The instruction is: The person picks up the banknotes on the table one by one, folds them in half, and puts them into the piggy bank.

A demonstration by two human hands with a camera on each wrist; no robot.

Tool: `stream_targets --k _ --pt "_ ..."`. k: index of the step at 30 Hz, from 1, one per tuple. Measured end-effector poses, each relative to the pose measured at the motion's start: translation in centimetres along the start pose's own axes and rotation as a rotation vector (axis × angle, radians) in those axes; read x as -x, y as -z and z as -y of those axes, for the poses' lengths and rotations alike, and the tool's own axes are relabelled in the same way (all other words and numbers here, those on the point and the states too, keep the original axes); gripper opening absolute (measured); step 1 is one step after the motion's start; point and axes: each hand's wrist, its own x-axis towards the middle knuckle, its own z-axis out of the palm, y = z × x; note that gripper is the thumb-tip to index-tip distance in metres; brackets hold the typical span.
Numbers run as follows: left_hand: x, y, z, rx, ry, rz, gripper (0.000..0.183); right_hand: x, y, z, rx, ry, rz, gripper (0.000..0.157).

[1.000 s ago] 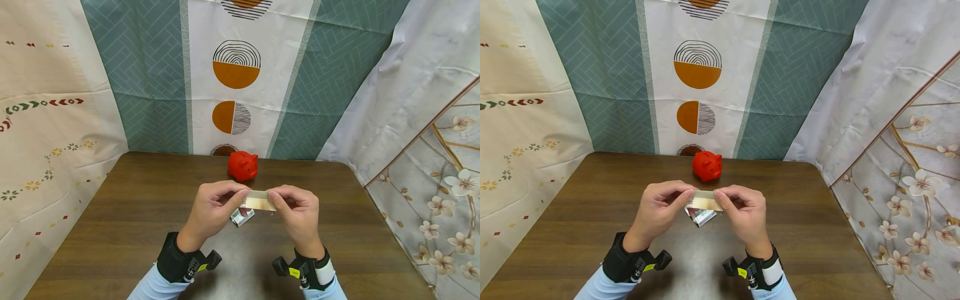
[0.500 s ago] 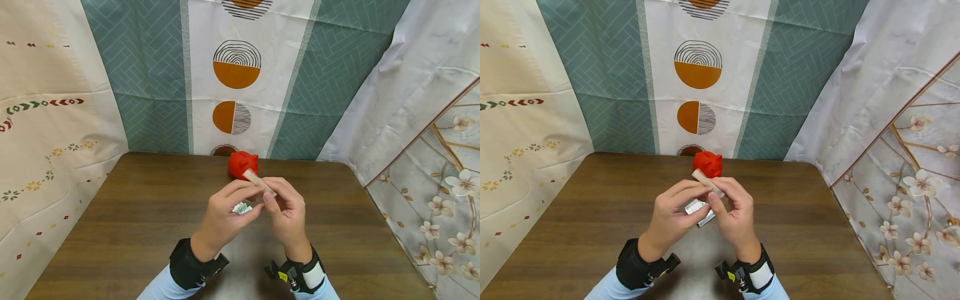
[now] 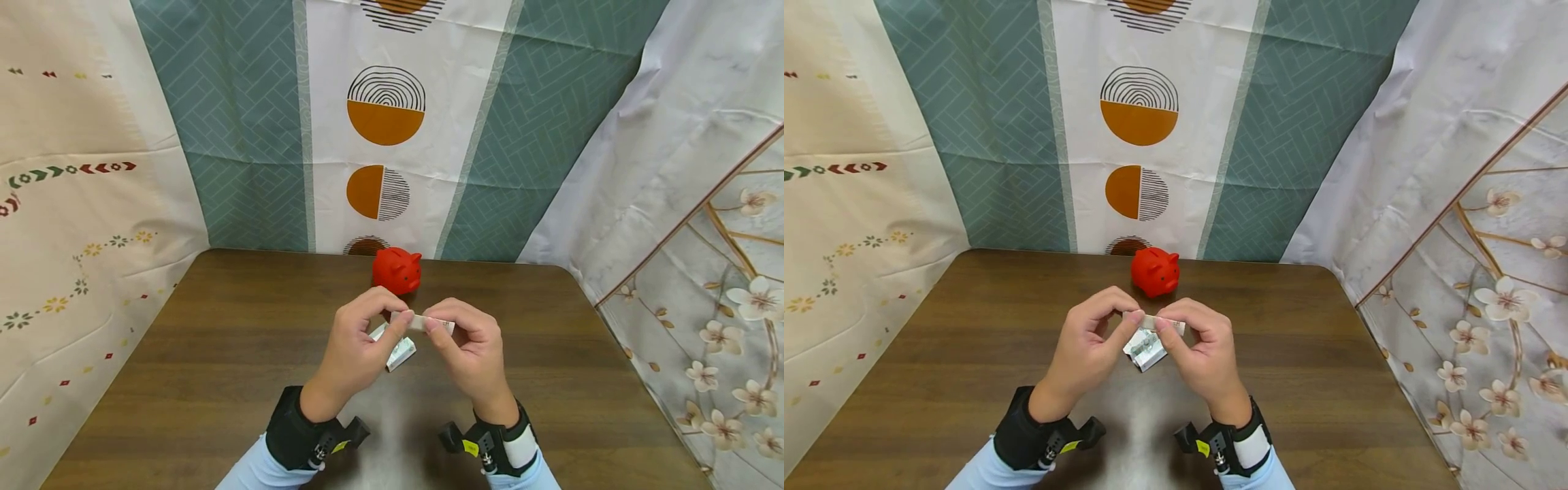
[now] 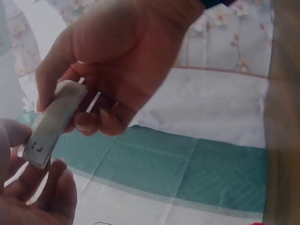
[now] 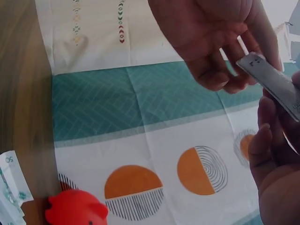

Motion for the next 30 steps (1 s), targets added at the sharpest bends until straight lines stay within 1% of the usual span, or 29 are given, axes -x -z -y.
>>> stream_targets --k 3,8,11,16,22,30 --pt "0.18 0.14 -0.05 0.048 0.043 0.06 0.009 -0.09 -0.11 -0.03 -0.021 0.007 0.008 0.012" --pt "0.15 0.18 -0.23 0.072 0.045 0.097 0.012 -0.14 -0.23 -0.07 -0.031 0.007 0.031 0.011" --pt "0.14 0.22 -0.25 0.086 0.034 0.099 0.011 -0.2 -0.34 0.05 -0.005 0.031 0.027 0.011" --pt "0.07 0.14 -0.28 0.121 0.016 0.094 0.006 -0.39 -0.61 0.29 0.027 0.098 -0.02 0.012" --pt "0.02 0.29 -0.52 0.125 0.01 0.063 0.014 -0.38 -0.74 0.22 0.011 0.082 -0.026 0.014" --pt "0.03 0.44 -0.54 0.151 0.017 0.039 0.013 -0.13 -0.74 -0.11 0.009 0.084 -0.068 0.012"
